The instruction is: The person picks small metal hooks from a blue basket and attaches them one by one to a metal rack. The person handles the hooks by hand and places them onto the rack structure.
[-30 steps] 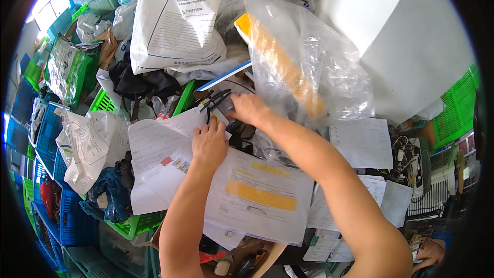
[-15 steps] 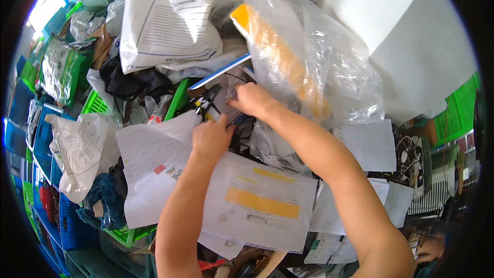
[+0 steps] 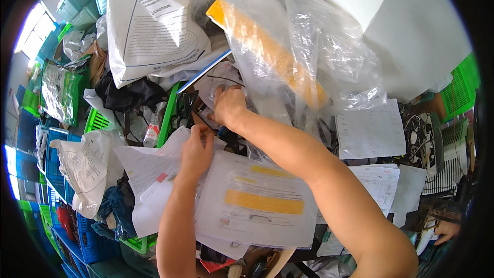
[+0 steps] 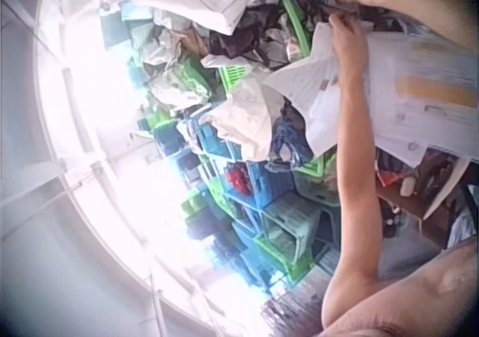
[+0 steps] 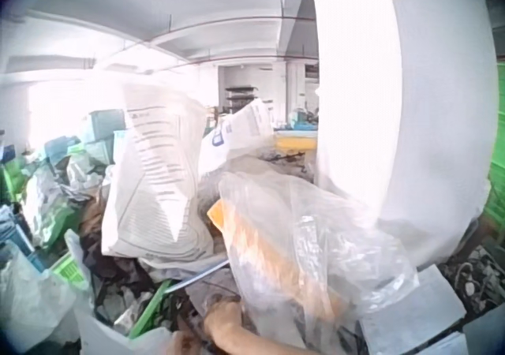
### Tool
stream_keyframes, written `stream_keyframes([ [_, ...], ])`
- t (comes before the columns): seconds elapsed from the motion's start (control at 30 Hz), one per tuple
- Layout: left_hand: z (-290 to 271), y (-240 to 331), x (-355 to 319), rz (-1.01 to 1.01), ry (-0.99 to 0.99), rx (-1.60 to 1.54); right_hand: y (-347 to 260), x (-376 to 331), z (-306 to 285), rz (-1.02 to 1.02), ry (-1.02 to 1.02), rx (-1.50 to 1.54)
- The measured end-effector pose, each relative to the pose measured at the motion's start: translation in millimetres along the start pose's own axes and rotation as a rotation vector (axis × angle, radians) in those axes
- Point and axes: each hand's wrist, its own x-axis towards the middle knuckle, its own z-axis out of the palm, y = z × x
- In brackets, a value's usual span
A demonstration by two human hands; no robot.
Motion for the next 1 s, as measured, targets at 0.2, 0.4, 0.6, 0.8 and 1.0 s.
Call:
stream_keyframes([
  [0.2,1,-1,0,-0.008,0.023,0.007,14,7,-1,-0.090,0.086,0.184],
  [0.4,3,-4,-3,-0.009,0.038,-0.017,51,0,-34,0.041,-0.014,0.502],
  [0.6,4,0,-5,-0.056,-0.002,0.092,66,11,-41,0.101,-0.139,0.923],
  [0.8,0,4,-27,-0.006,-0.053,0.002,51,3,-26,0.081,0.027,0.550],
  [1.0,5,3,-43,0.074,-0.126,0.084,42,-6,-10,0.004,0.148,0.459],
])
